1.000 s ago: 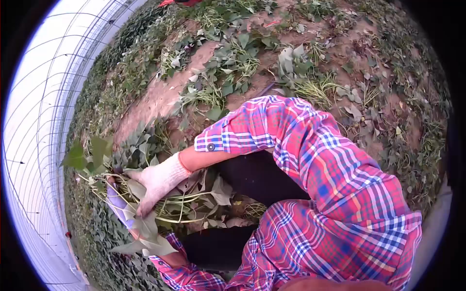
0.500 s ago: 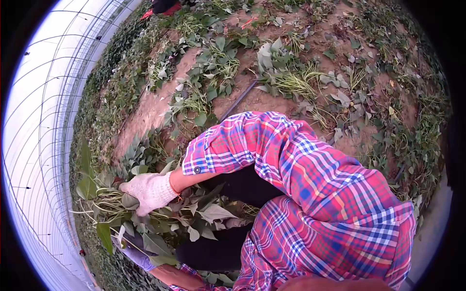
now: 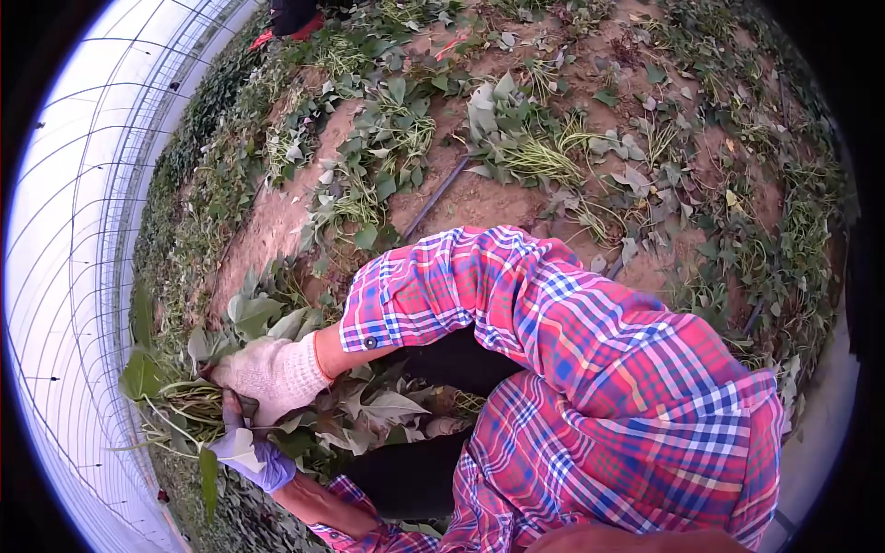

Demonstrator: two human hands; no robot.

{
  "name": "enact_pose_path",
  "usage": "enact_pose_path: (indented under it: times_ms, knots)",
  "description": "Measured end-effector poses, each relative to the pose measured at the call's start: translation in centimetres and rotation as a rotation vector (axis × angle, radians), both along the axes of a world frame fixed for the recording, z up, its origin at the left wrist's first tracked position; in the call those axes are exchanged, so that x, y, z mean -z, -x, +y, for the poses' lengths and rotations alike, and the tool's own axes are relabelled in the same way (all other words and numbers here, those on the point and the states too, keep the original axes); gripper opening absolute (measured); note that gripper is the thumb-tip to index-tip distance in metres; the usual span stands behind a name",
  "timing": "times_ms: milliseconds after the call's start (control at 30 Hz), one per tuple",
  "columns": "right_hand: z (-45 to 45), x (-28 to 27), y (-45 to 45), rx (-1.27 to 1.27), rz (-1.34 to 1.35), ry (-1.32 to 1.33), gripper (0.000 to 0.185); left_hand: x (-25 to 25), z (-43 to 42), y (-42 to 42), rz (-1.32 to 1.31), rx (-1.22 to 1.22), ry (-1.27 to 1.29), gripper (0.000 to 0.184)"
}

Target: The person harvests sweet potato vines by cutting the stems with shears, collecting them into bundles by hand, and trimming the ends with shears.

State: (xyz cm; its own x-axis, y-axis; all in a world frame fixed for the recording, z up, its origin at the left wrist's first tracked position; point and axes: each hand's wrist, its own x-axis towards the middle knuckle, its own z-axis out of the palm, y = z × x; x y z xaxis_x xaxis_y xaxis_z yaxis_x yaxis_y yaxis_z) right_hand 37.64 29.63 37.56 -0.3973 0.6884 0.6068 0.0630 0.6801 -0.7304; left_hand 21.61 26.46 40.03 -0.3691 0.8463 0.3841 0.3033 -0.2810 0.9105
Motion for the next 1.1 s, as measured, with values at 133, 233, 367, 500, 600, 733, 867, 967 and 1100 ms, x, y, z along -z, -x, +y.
enact_pose_path:
  times_ms: [133, 233, 367, 500, 600, 733, 867, 967, 1100]
  knots:
    - [3.6, 0.8, -2.4, 0.085, -0.185, -0.007, 0.075, 0.4, 3.8, 3.9, 0.203, -0.164, 0.063, 0.037]
    - [6.9, 1.1, -6.6, -0.092, 0.154, 0.534, 0.052, 0.2, 3.0, 2.2, 0.938, 0.066, -0.343, 0.043]
    - [8.1, 13.4, -6.3, -0.997, 0.436, 1.279, 0.054, 2.4, 3.3, -2.8, 1.247, 0.358, -0.519, 0.048]
    - [9.5, 14.5, -5.1, -1.048, 0.622, 0.517, 0.053, 5.8, 4.8, -8.3, 1.460, 0.691, -0.624, 0.030]
    - [7.9, 16.5, -8.5, -0.676, 0.622, 0.292, 0.056, 5.1, 5.8, -9.9, 1.414, 0.856, -0.603, 0.027]
    - [4.5, 14.3, -10.1, -0.038, 0.132, 0.756, 0.054, 5.1, 6.3, -12.2, 1.330, 0.965, -0.699, 0.025]
    - [1.8, 12.0, -6.3, 0.602, -0.375, 0.856, 0.052, 6.2, 4.7, -15.6, 1.138, 1.055, -0.655, 0.022]
    - [2.8, 11.5, -5.2, 1.099, -0.772, 0.904, 0.052, 6.5, 4.6, -16.5, 1.083, 1.152, -0.598, 0.024]
    - [1.4, 11.5, -4.2, 1.764, -1.335, 0.873, 0.051, 8.0, 3.4, -18.0, 1.040, 1.213, -0.545, 0.034]
